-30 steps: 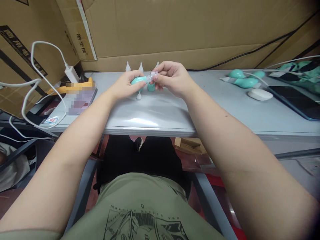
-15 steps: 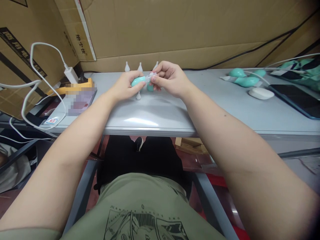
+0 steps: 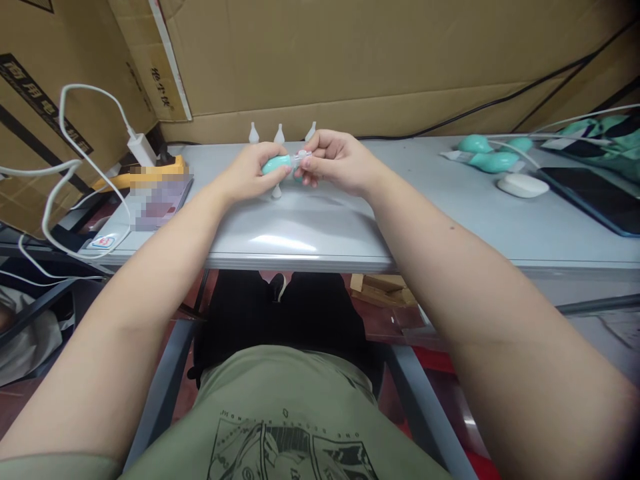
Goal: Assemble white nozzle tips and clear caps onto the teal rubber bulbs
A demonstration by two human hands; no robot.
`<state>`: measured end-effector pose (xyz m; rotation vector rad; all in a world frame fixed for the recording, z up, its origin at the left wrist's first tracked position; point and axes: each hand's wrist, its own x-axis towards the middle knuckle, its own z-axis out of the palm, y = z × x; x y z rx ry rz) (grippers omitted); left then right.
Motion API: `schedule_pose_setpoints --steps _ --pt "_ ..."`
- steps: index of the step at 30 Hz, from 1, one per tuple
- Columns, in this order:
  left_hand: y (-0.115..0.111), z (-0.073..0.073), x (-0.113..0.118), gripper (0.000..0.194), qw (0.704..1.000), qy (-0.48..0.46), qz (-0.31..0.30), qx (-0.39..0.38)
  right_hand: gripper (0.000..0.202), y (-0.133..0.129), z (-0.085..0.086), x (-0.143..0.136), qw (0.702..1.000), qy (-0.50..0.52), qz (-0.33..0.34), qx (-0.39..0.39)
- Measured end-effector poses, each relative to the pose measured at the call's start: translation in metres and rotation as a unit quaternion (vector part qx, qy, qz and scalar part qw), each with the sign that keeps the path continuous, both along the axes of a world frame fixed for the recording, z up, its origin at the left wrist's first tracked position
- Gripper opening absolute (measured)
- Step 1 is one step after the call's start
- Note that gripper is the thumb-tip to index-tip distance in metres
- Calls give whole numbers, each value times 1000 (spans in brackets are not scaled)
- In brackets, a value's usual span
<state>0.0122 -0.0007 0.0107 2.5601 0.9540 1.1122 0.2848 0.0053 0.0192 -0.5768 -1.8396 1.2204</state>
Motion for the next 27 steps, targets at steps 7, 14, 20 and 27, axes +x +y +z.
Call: schedule_pose_setpoints --steps 7,14,20,27 --pt "-3 5 -6 21 998 53 7 28 74 5 -2 3 1000 -25 15 2" --pt "-1 4 -9 17 988 136 23 72 50 7 -6 5 998 -52 29 -4" --pt "1 1 -6 25 991 97 33 84 45 5 -2 3 1000 -25 0 -2" --pt "9 -5 -4 39 995 58 15 76 55 1 -2 2 1000 -9 -21 6"
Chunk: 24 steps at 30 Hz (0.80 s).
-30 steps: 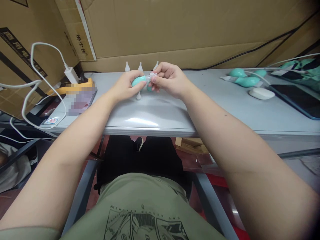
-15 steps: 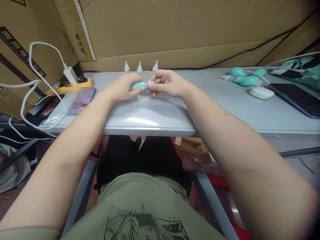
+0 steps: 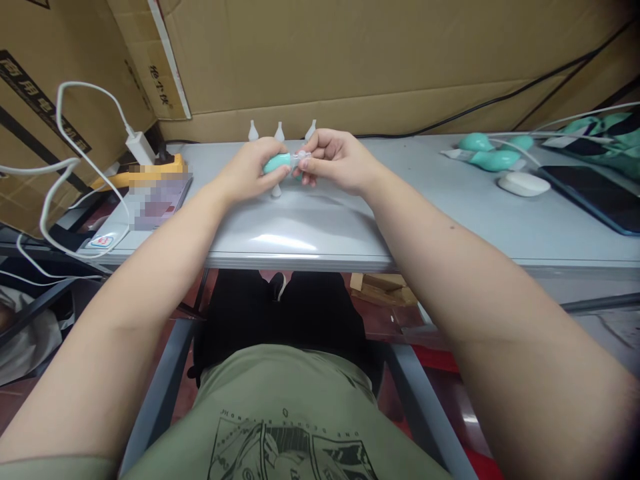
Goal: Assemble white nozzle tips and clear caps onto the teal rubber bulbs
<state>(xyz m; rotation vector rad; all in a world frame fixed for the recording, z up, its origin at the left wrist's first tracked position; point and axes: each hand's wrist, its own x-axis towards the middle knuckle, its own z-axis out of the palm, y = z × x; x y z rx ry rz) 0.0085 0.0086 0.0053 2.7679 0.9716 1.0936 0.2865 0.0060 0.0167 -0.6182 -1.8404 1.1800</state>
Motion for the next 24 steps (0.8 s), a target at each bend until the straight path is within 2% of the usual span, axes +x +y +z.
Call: schedule_pose_setpoints --steps 4,9,16,24 --pt "-2 0 3 45 1000 -26 -7 -11 64 -4 1 -2 1000 6 -14 4" --pt "-11 6 4 41 999 -29 3 -26 65 -8 1 -4 1000 12 -24 2" --pt "-11 10 0 27 998 52 36 -15 59 -1 -3 -3 999 -28 -15 -13" --pt "-14 13 -1 27 995 85 44 -28 53 -1 -7 -5 1000 -17 8 -6"
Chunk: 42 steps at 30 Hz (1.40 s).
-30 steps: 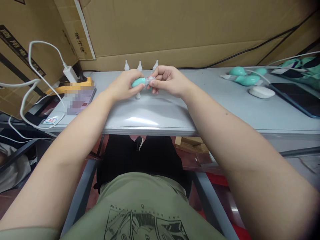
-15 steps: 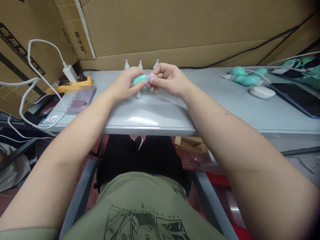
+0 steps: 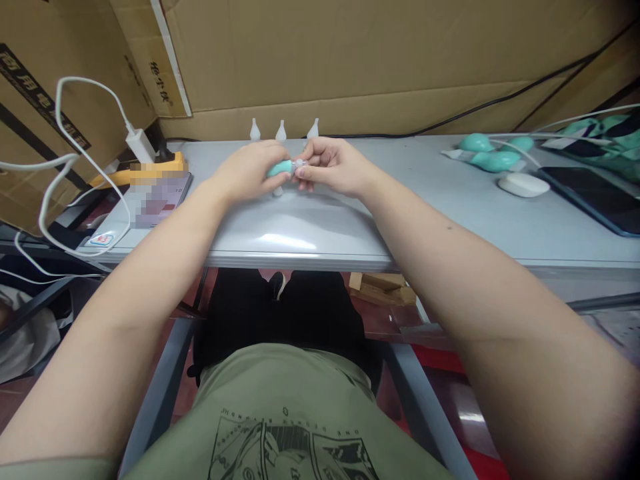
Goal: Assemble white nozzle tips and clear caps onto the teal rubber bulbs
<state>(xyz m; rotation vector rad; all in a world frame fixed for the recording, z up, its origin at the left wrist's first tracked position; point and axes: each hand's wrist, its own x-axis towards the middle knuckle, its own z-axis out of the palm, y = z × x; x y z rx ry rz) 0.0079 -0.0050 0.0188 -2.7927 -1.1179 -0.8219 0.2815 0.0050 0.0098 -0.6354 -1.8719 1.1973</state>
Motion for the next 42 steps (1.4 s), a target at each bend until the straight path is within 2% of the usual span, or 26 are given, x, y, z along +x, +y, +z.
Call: schedule_pose_setpoints --steps 8,11,14,18,22,26,28,31,35,38,42 --pt "-7 2 2 30 998 -63 17 7 55 -11 6 -11 999 1 -47 11" --pt "-5 7 -8 36 997 -80 23 -1 51 -13 8 -13 999 -11 -39 23" --pt "3 11 -21 39 993 -112 42 21 44 -10 7 -12 998 -31 -41 37" --pt "11 12 -32 40 985 -157 57 51 30 -5 0 -13 986 -107 -31 126" --pt "13 10 -28 42 983 -166 64 40 26 -7 -2 -21 966 -162 -15 200" --pt "12 9 -22 43 984 -161 69 28 13 -13 3 -22 956 -218 3 197" --pt "10 12 -22 40 980 -171 88 42 15 -14 6 -18 960 -223 3 171" --pt "3 19 -25 43 970 -186 142 68 25 -13 9 -10 977 -178 -13 116" --pt "-4 25 -26 61 955 -219 192 51 36 -3 12 -1 997 -12 -69 40" --pt "-3 24 -22 63 961 -209 174 55 47 6 12 4 991 102 -80 12" --pt "-2 22 -17 57 979 -147 129 54 52 12 8 6 991 118 -64 -14"
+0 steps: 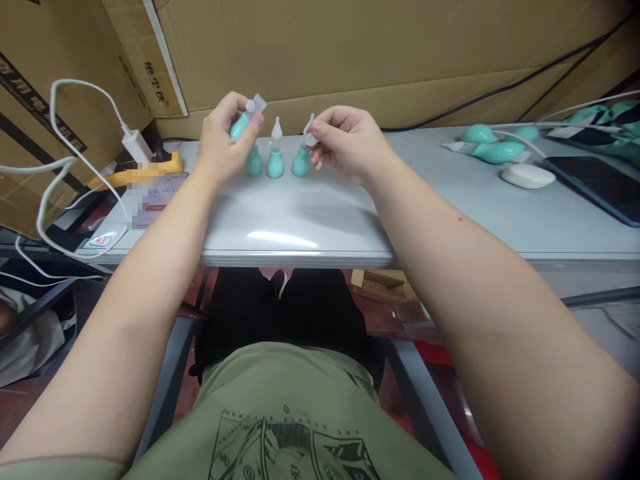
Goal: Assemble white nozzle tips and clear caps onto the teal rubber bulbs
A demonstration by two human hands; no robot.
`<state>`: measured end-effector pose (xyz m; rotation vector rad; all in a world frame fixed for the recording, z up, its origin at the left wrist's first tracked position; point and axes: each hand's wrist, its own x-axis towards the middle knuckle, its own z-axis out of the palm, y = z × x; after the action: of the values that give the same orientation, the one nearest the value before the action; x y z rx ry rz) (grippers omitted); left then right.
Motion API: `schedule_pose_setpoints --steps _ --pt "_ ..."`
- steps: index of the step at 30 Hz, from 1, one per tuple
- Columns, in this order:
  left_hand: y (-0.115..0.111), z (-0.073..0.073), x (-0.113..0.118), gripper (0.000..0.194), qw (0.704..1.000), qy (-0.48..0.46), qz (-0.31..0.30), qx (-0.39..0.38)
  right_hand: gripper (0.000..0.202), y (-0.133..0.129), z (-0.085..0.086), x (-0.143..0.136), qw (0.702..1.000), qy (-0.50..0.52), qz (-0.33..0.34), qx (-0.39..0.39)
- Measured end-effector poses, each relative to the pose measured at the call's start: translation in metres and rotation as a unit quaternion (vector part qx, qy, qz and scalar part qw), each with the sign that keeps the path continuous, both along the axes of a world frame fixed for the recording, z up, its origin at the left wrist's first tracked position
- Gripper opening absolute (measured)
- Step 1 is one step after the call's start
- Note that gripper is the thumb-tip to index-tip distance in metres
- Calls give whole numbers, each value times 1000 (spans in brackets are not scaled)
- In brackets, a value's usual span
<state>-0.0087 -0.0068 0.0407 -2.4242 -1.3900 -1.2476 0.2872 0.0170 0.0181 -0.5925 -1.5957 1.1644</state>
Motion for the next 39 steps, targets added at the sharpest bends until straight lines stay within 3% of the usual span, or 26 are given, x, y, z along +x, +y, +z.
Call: schedule_pose_setpoints --steps 5,8,13,21,25,39 --pt "-2 -2 1 54 999 -51 -16 7 39 -4 -1 -1 1000 7 10 -25" --pt "2 -6 0 57 998 -37 -51 8 31 -10 4 0 999 5 27 -38" --pt "15 -16 1 61 994 -21 -109 -19 35 -15 7 1 996 -48 62 -41" --pt "18 -25 6 37 987 -22 -138 -74 47 -8 -1 1 996 -54 64 7" --pt "11 -24 12 31 984 -22 -157 -75 51 -7 -1 -1 998 -41 52 12" --pt "11 -24 16 27 988 3 -143 -65 32 -17 7 -7 996 -74 -32 41"
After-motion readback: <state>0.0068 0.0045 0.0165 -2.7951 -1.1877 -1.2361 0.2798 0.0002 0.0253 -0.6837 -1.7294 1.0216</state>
